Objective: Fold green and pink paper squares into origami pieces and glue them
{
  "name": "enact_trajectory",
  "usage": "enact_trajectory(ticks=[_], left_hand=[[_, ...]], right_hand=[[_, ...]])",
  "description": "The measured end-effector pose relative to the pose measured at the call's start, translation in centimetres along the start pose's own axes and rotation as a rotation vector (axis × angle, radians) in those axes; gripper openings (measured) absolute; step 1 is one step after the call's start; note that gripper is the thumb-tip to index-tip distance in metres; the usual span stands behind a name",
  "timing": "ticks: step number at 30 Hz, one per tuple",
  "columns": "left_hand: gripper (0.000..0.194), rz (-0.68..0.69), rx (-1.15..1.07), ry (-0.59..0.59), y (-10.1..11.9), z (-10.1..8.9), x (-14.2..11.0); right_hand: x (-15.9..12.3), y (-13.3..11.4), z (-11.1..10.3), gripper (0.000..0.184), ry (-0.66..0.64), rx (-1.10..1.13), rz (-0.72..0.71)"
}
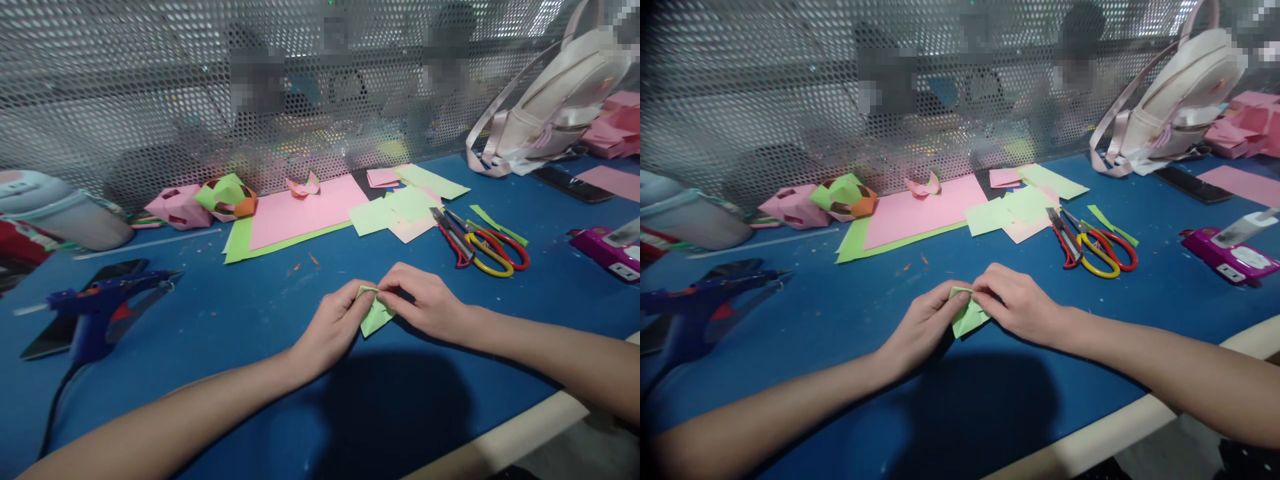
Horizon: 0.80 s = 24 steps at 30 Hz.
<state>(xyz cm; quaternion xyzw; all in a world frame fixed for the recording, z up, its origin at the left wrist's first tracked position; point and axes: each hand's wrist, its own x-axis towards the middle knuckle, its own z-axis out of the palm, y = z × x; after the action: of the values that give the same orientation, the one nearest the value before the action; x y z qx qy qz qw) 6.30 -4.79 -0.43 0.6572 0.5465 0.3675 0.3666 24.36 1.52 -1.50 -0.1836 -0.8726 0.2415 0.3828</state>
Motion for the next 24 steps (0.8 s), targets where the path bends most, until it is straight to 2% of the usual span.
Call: enact_trajectory(ticks=[7,15,24], left_hand=[[0.022,-0.020,0.058,0.030,-0.18,0.09,-0.22],[0.022,0.045,0.128,0.062,-0.38,0.12,-0.43],[0.025,0.065,0.084,0.069,-0.26,-0.15,-0.51]], right_hand=[[-0.05,0.02,-0.04,0.009,0.006,-0.012,-0.028],[-0.09,0.25,0.05,0.008,0.006,-0.045,-0.066],[-0.11,0.07,-0.15,0.007,0.000,-0.031,-0.073]])
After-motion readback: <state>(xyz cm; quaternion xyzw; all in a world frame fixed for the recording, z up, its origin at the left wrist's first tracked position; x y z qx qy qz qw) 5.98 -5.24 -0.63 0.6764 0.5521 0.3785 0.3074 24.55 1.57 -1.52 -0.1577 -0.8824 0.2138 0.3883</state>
